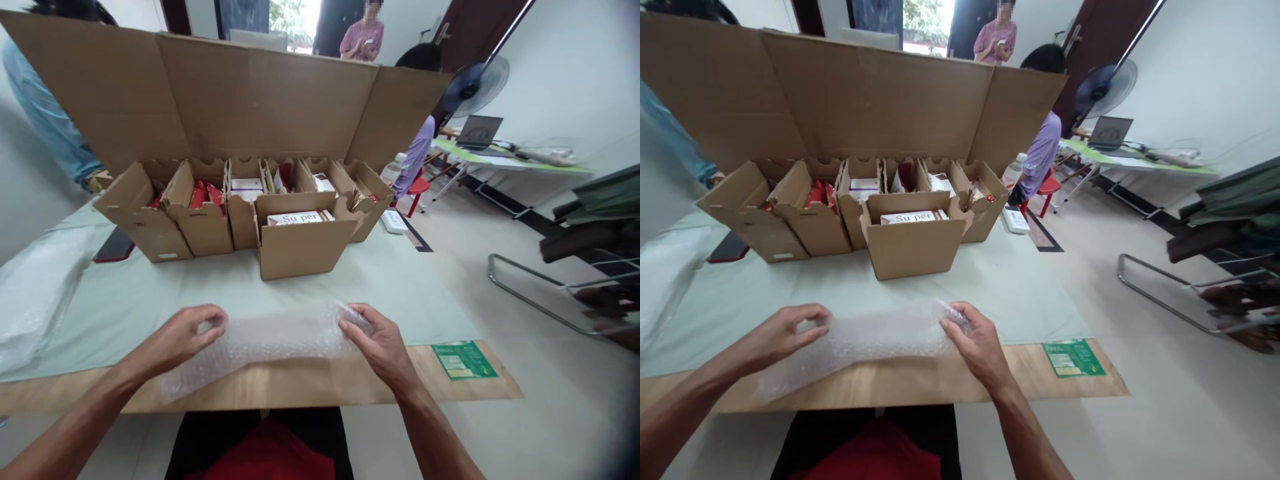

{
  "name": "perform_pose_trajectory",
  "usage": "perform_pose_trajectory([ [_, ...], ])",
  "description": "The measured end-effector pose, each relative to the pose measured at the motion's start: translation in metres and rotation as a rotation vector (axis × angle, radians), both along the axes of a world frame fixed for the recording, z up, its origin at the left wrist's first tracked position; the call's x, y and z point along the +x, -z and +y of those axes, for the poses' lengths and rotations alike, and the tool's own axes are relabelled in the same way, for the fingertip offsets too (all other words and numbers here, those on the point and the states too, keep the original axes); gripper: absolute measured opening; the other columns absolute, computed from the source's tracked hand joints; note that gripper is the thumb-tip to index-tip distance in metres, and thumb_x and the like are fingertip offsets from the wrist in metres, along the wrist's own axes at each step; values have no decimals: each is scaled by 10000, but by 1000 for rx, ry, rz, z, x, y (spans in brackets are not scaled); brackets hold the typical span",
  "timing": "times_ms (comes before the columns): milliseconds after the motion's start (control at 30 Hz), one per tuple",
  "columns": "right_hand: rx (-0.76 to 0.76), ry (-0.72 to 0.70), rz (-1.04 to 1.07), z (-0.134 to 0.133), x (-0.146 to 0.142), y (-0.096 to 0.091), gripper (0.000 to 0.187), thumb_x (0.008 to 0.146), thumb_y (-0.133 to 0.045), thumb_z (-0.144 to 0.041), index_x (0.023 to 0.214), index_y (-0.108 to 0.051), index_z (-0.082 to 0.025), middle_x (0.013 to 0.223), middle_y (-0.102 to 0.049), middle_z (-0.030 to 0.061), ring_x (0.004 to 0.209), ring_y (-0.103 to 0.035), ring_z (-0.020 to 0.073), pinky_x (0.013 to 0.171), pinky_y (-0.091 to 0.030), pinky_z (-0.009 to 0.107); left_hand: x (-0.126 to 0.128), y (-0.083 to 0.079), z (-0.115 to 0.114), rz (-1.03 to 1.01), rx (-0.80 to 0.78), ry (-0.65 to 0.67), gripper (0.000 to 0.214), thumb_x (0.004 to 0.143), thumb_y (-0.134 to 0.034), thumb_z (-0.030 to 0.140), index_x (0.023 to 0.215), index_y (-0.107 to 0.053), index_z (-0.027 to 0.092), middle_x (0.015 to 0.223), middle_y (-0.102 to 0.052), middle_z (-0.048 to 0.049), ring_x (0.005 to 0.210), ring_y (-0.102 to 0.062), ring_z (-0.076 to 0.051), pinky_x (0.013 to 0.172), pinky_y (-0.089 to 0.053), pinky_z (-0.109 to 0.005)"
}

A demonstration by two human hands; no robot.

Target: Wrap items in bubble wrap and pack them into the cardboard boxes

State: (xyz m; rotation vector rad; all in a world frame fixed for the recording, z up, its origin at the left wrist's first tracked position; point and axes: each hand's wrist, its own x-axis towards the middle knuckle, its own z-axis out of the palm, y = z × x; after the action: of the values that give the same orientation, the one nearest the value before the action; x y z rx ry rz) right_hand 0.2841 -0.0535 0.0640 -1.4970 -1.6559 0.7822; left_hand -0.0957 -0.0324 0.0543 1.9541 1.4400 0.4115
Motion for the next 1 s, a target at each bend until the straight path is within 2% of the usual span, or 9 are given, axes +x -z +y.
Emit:
perform_pose_trajectory([
  [67,-2,33,-38,29,15,9,404,829,-692,-516,1099,-699,-215,1100,-759,97,1009,-717,292,873,-580,417,13,-2,31,13,131,-84,480,831,-617,534,1212,-664,247,1205,-718,-98,1096,-663,-302,964,-503,-432],
  [167,-18,96,-9,84,35,23,669,804,-717,-582,1350,-593,-216,1420,-632,171,1284,-613,354,1010,-525,527,41,3,68,-85,144,-173,774,820,-622,583,1482,-469,213,1469,-570,-171,1299,-575,-349,1068,-459,-521],
  [267,-42,78,48,139,45,34,756,765,-759,-568,1397,-544,-214,1437,-613,193,1286,-608,369,949,-548,531,72,19,93,-256,105,-237,878,821,-621,550,1554,-335,160,1573,-443,-221,1356,-530,-364,1098,-441,-553],
  [367,-53,-59,93,172,38,41,631,765,-738,-533,1284,-600,-201,1285,-707,153,1152,-674,327,831,-588,439,96,34,104,-422,68,-230,844,827,-641,471,1541,-322,156,1534,-484,-218,1325,-561,-336,1097,-457,-517],
  [533,-15,-47,-62,165,11,50,454,804,-674,-501,1113,-642,-170,930,-762,78,660,-644,200,624,-547,347,92,40,91,-432,96,-305,612,888,-602,442,1428,-436,207,1339,-646,-155,1178,-647,-289,1011,-511,-464],
  [633,35,-34,-135,155,-7,53,406,815,-652,-491,1078,-644,-181,829,-735,40,570,-579,173,572,-501,323,77,37,88,-353,138,-413,460,886,-558,482,1258,-526,214,1160,-714,-112,1027,-697,-276,881,-551,-421],
  [800,1,-29,-203,159,-22,48,376,805,-651,-452,1070,-650,-185,848,-745,57,622,-632,204,620,-529,346,67,31,105,-228,180,-483,380,854,-510,496,1099,-560,210,959,-717,-72,847,-689,-252,747,-539,-363],
  [900,5,-37,-187,151,-8,43,386,821,-631,-364,1159,-663,-182,1050,-773,104,864,-718,256,750,-575,382,59,31,96,-215,160,-458,579,856,-531,484,1344,-497,175,1153,-705,-121,987,-681,-269,847,-536,-388],
  [1000,87,-45,-195,119,17,40,317,889,-598,-326,1168,-695,-212,1188,-758,96,1043,-718,259,902,-574,422,43,32,62,-93,178,-430,736,892,-546,512,1533,-359,203,1364,-637,-163,1136,-650,-319,841,-555,-426],
])
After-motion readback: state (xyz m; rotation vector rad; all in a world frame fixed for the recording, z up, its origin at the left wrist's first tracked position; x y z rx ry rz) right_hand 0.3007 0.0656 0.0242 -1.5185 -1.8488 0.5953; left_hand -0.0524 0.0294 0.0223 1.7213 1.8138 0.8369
